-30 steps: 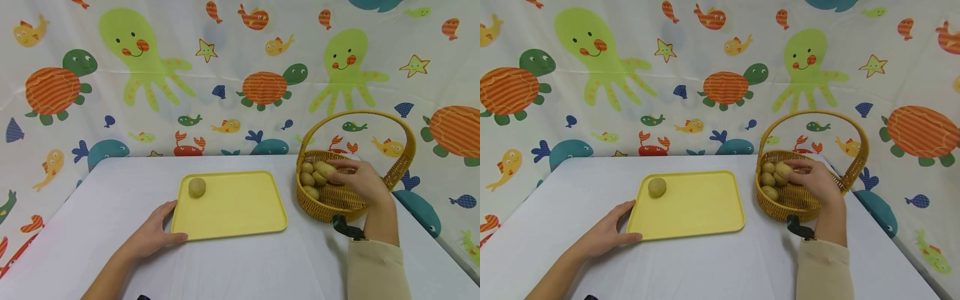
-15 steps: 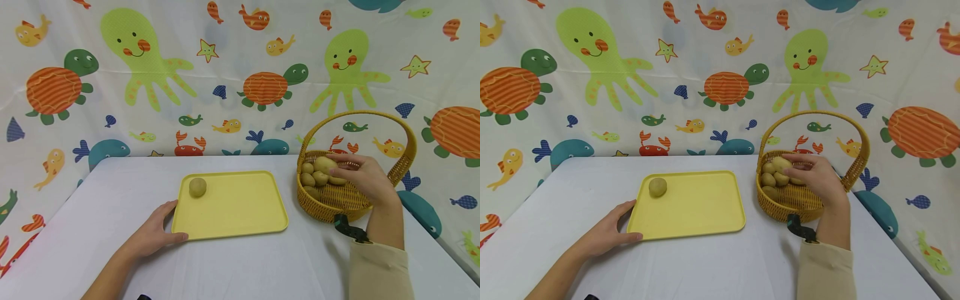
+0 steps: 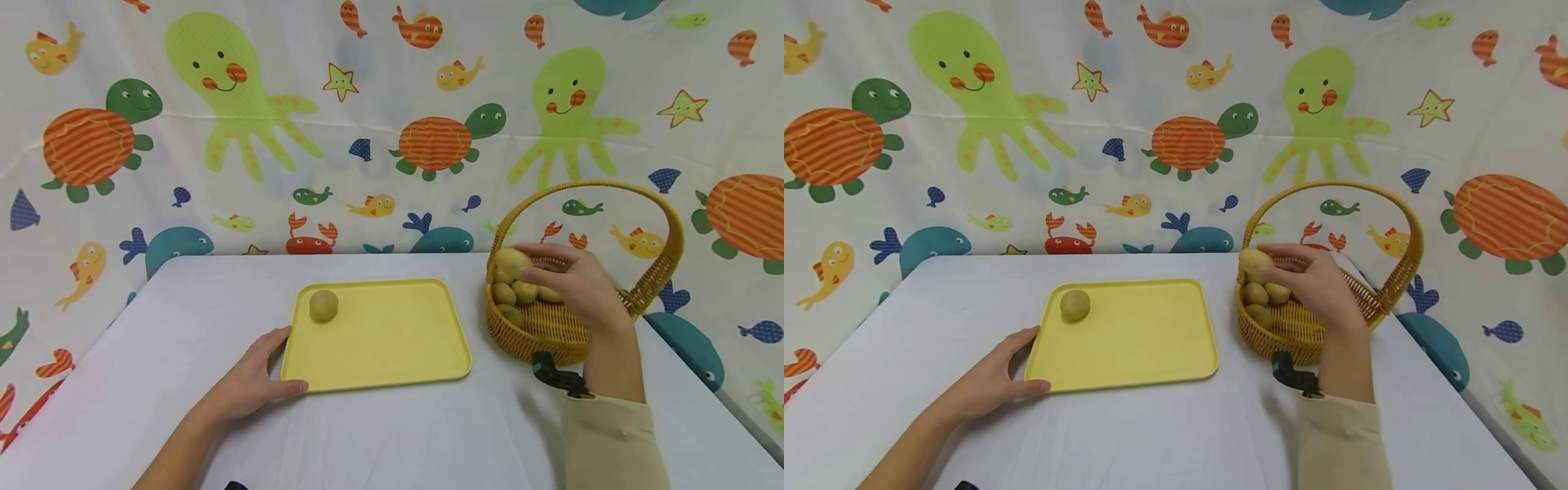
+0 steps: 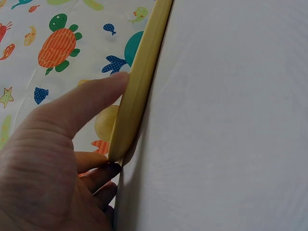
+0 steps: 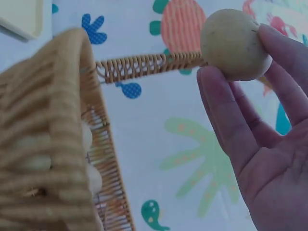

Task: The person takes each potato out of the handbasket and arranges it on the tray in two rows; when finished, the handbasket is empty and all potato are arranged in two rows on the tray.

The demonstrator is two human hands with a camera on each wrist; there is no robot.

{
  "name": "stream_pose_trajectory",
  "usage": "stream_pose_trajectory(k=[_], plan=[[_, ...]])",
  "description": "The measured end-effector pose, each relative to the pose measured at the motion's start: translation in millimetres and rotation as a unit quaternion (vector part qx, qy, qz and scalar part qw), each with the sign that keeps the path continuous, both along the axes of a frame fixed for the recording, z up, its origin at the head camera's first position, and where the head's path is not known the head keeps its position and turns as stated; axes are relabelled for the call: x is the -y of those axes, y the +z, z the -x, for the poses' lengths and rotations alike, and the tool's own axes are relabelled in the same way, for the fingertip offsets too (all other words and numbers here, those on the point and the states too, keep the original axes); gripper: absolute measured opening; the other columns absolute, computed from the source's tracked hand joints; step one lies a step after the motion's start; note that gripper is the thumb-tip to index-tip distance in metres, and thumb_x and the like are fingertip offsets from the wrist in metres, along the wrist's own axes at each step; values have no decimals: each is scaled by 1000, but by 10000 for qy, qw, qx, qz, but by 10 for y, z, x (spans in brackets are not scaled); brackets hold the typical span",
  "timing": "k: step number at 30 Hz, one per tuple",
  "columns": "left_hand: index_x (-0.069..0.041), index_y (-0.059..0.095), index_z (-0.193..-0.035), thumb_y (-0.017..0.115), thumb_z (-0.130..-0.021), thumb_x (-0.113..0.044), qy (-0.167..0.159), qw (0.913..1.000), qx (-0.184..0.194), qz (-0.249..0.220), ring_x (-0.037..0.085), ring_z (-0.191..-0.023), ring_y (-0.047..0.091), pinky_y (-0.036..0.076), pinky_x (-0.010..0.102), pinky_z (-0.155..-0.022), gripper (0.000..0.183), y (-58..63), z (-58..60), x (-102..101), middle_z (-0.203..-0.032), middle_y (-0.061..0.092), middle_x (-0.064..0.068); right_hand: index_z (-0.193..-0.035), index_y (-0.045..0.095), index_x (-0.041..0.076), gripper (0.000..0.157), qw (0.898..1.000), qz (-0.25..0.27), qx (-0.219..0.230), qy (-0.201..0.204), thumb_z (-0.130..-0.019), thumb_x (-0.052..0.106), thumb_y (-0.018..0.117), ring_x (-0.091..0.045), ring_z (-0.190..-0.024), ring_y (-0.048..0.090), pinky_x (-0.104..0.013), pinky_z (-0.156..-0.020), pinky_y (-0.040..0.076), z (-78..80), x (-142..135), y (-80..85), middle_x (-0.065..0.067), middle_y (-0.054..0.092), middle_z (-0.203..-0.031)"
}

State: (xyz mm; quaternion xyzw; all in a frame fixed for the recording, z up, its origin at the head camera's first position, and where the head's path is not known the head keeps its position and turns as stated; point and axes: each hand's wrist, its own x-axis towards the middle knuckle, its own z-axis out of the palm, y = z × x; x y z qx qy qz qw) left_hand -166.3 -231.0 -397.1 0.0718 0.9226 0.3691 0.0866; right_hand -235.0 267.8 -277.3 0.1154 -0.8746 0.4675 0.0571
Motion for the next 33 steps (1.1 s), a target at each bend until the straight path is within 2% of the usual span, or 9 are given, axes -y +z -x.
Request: stream_pose_trajectory(k=[13,17,21,26,33], plan=[[-1,26,-161,85,-80,-48,37,10000,8,24,52,-152,21,24,73,-119,110,12,-18,12,-165,25,30,-137,67,8,46,9954,821,49,502,-95,24,77,-5,-104,72,-18,-88,55,83,355,11,12,74,-117],[-2,26,-161,85,-80,-49,14,10000,31,14,51,-153,21,24,72,-119,110,30,-5,3,-166,25,29,-136,68,11,45,9957,798,165,448,-95,27,78,-8,-100,72,-22,-85,57,95,489,5,7,76,-113],[-1,25,-162,84,-80,-50,2,10000,77,49,52,-153,20,24,73,-119,111,20,5,2,-166,24,29,-135,68,11,44,9958,692,148,574,-95,26,77,-8,-100,72,-22,-85,57,153,630,-53,4,75,-115],[-2,26,-162,84,-80,-51,29,10000,85,24,51,-153,19,23,73,-120,112,27,12,3,-166,23,29,-136,68,10,44,9921,997,258,720,-95,21,77,-10,-100,73,-24,-92,53,215,799,-122,4,75,-111],[-2,26,-162,84,-81,-49,11,10000,88,-35,51,-154,18,22,72,-121,110,9,-2,-2,-167,23,28,-135,68,8,43,9875,1264,369,872,-94,18,77,-12,-99,73,-28,-98,53,299,993,-199,-3,68,-126]])
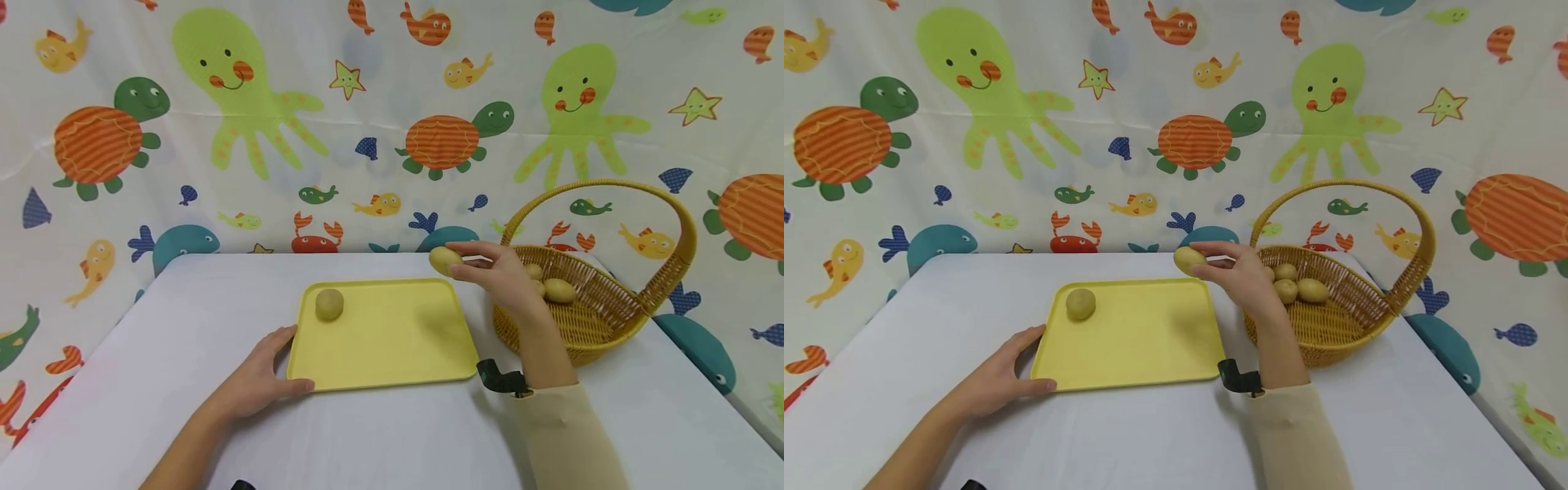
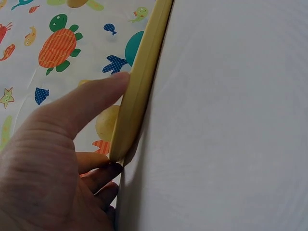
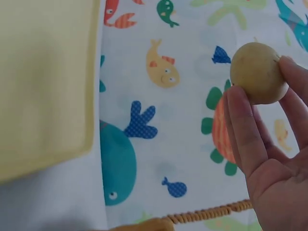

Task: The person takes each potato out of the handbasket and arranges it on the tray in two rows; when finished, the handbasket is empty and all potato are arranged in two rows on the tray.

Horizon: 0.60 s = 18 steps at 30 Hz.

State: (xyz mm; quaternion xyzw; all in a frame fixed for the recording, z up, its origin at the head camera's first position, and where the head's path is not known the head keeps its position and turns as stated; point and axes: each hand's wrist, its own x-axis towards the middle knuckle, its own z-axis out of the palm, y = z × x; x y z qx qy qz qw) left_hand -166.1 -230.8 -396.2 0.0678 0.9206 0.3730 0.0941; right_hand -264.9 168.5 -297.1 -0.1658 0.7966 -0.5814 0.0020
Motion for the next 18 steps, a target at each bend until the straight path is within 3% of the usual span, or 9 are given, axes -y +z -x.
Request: stream_pose_trajectory(k=[10,18], plan=[[-3,26,-162,85,-80,-48,33,10000,-35,76,51,-154,20,24,72,-120,110,0,-3,-3,-166,23,28,-137,68,12,43,10000,-25,68,66,-95,18,77,-16,-106,70,-37,-99,54,96,196,-66,-10,58,-135],[-3,27,-162,85,-80,-49,34,10000,-67,24,50,-154,21,24,71,-121,110,-20,-7,-4,-166,25,27,-138,66,6,43,9978,497,306,315,-96,11,74,-16,-102,72,-34,-96,60,145,364,-113,-13,59,-132]])
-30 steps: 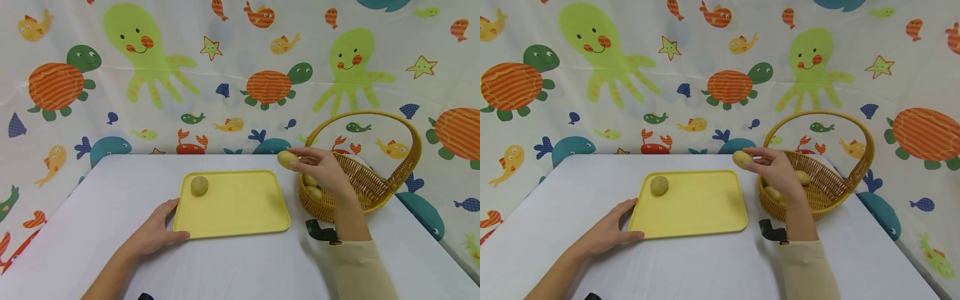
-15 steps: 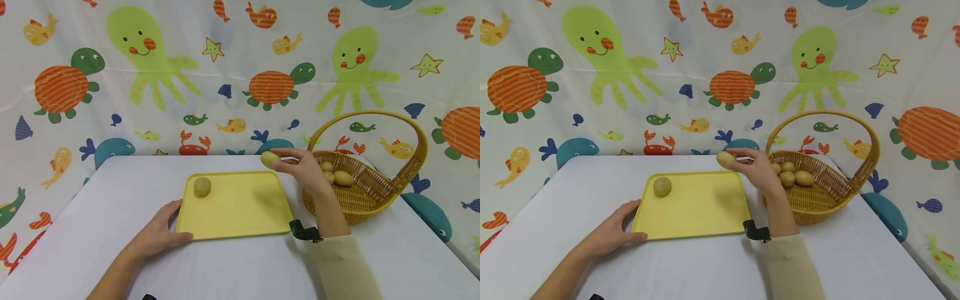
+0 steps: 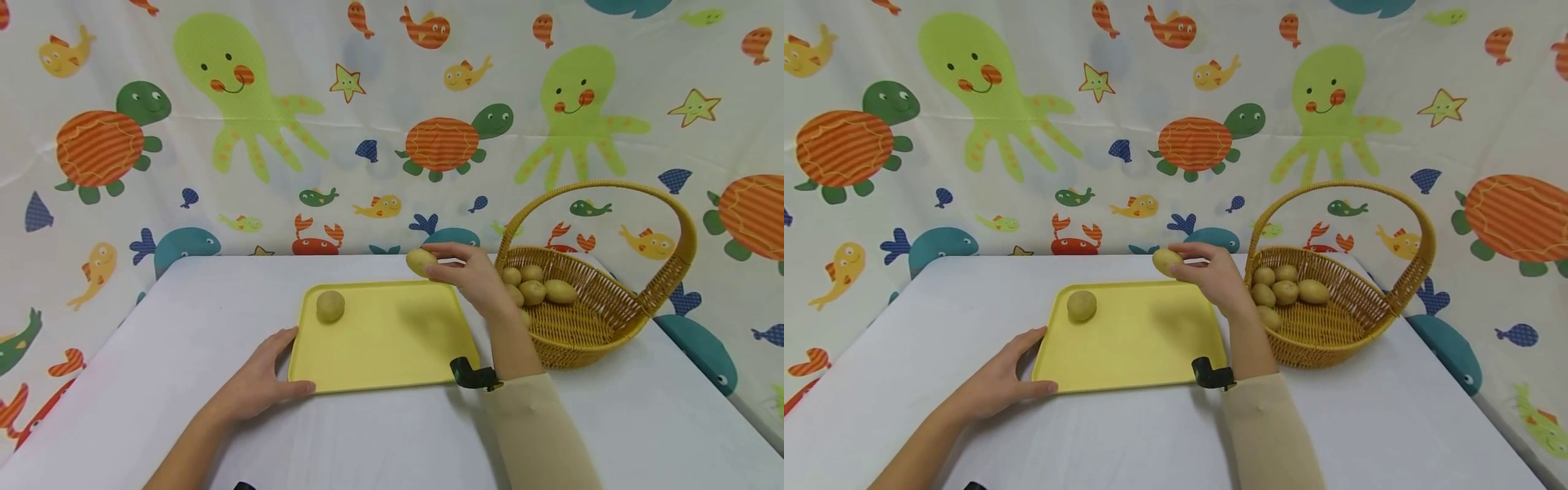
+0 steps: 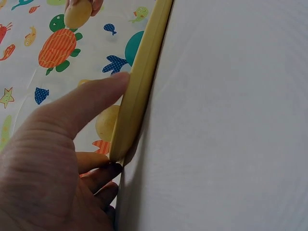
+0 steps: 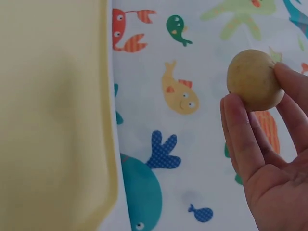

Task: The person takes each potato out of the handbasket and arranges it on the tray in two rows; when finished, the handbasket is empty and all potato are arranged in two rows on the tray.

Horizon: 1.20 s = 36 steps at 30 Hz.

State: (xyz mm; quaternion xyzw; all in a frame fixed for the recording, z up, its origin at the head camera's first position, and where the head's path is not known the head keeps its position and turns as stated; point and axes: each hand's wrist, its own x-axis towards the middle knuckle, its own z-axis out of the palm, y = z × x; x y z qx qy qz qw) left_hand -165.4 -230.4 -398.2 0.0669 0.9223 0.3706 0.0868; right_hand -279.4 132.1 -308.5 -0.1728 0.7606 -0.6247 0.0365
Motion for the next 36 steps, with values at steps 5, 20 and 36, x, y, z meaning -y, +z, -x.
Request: stream_pose_trajectory(k=[5,20,36], plan=[[-4,28,-162,85,-80,-49,1,10000,21,-30,49,-154,20,23,71,-121,110,-8,-7,-1,-167,25,27,-137,66,7,42,9998,123,107,65,-96,10,74,-17,-101,71,-37,-98,60,28,110,-41,-14,60,-131],[-3,28,-162,85,-80,-47,-5,10000,27,-67,49,-154,20,23,71,-121,109,15,-6,-8,-166,25,27,-132,70,8,40,9969,11,780,-61,-93,9,76,-23,-98,70,-37,-94,62,213,477,-259,-16,59,-135],[-5,26,-163,85,-80,-50,58,9999,119,-9,48,-155,18,22,71,-122,111,10,-9,-8,-168,23,25,-127,74,18,37,9906,-401,1305,-91,-91,15,80,-23,-104,69,-33,-93,61,259,805,-487,-10,66,-130]])
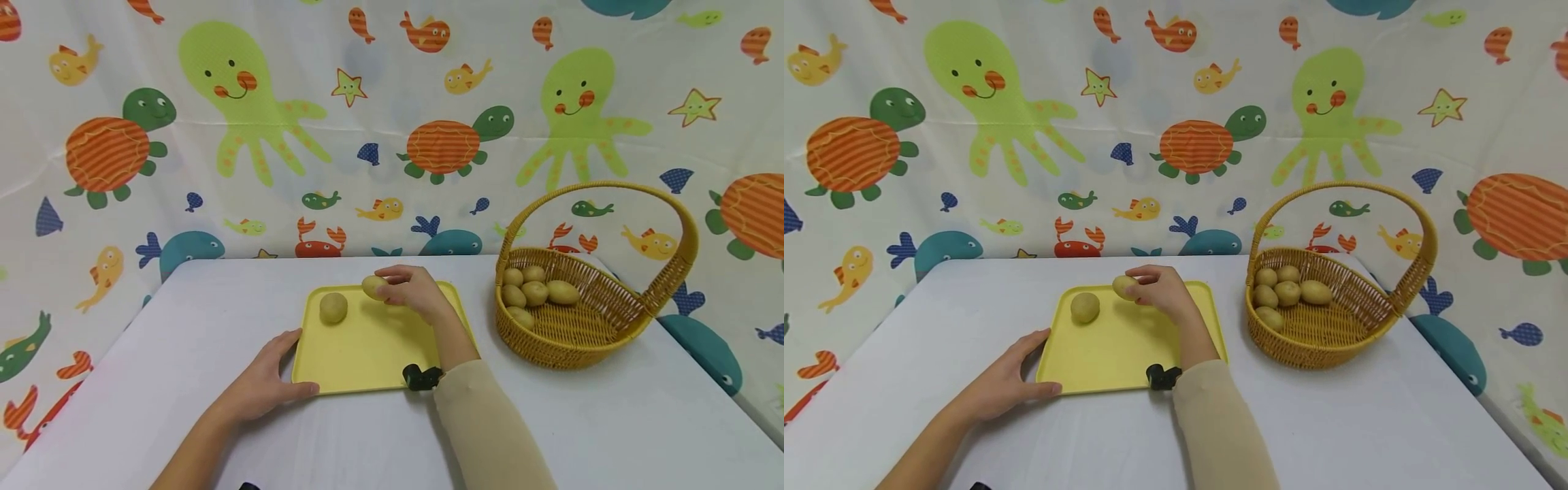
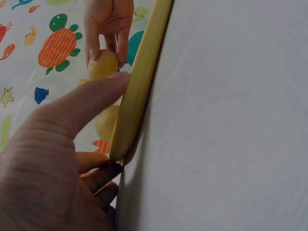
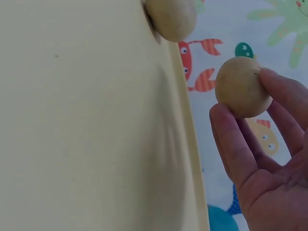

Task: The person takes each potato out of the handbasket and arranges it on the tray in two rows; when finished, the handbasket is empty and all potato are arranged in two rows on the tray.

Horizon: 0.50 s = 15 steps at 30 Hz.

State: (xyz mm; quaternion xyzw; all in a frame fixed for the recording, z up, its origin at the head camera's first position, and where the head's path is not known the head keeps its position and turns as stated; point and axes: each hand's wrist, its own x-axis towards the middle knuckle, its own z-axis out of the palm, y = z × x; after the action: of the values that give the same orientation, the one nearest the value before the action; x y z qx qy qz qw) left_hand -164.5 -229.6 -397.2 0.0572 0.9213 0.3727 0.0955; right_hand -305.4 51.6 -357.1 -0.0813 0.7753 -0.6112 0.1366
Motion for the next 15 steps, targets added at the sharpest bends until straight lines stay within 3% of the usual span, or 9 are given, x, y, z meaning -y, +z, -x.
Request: stream_pose_trajectory(k=[7,15], plan=[[-4,25,-163,84,-81,-49,-29,10000,-28,23,49,-155,18,22,71,-121,110,9,2,0,-168,23,26,-127,74,12,36,9999,75,125,68,-91,12,79,-22,-99,69,-34,-89,63,-10,105,-84,-13,65,-127],[-4,26,-162,85,-80,-49,6,10000,42,-38,48,-155,18,22,70,-122,111,18,-4,-10,-168,23,26,-123,75,11,34,9994,-164,239,-173,-90,11,80,-22,-94,69,-33,-88,63,-23,187,-139,-13,66,-119]])
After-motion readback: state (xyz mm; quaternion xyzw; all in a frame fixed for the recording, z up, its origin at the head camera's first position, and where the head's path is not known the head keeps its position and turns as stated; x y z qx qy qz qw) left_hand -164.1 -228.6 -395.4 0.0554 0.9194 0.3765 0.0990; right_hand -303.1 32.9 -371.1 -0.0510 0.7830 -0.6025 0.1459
